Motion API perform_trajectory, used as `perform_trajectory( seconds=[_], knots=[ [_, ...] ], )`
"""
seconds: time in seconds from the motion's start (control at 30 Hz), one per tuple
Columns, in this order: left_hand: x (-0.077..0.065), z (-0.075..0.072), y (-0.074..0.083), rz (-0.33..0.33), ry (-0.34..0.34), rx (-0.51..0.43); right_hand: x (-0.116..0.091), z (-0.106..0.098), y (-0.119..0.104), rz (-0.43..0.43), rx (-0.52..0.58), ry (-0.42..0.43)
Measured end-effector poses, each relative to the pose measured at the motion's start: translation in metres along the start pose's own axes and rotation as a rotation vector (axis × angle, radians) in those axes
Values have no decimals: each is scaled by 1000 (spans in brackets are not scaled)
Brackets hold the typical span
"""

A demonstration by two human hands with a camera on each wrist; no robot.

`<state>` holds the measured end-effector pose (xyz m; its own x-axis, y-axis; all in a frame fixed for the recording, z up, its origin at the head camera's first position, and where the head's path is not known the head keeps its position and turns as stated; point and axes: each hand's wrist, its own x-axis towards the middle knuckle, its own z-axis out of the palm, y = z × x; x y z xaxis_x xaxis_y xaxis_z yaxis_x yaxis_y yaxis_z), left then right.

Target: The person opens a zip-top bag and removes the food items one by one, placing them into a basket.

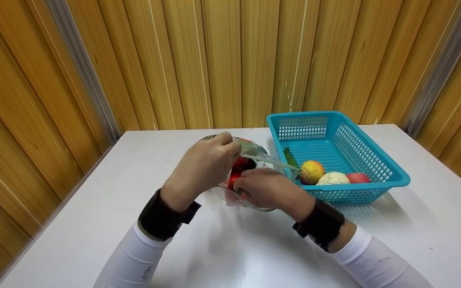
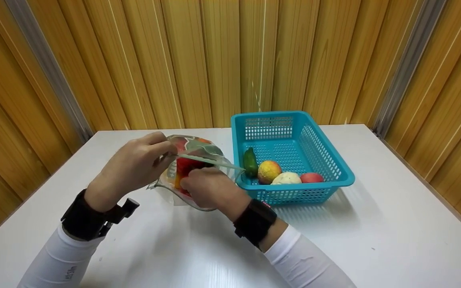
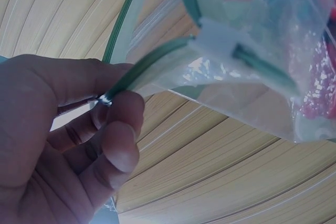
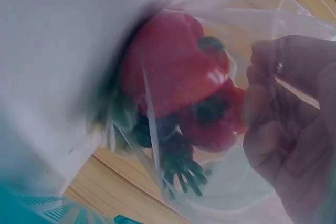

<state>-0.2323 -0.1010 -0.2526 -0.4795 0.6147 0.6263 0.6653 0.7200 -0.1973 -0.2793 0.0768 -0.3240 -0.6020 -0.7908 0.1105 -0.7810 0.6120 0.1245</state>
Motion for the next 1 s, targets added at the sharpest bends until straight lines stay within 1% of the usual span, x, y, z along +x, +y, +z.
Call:
perform_trajectory(
  seconds=[0.07,0.1,0.3,0.43,0.53,0.63,0.77,0.87,1.0],
  knots=[
    [0,0,0,2,14,-5,3,4,0,18,-5,-4],
    [0,0,0,4,22,-7,4,6,0,23,-5,7],
    [-1,2,-2,14,66,-18,7,16,0,24,-65,100],
    [0,3,-2,12,60,-14,8,19,0,13,-104,134],
    [0,3,-1,9,45,-14,9,21,0,6,-113,138],
    [-1,3,-1,7,37,-17,9,25,0,2,-134,124],
    [-1,3,-1,4,29,-25,8,30,1,-27,-238,136],
    [-1,4,-1,0,25,-29,8,31,1,-40,-322,164],
    [-1,3,-1,-6,23,-28,6,29,0,-6,-397,166]
  ],
)
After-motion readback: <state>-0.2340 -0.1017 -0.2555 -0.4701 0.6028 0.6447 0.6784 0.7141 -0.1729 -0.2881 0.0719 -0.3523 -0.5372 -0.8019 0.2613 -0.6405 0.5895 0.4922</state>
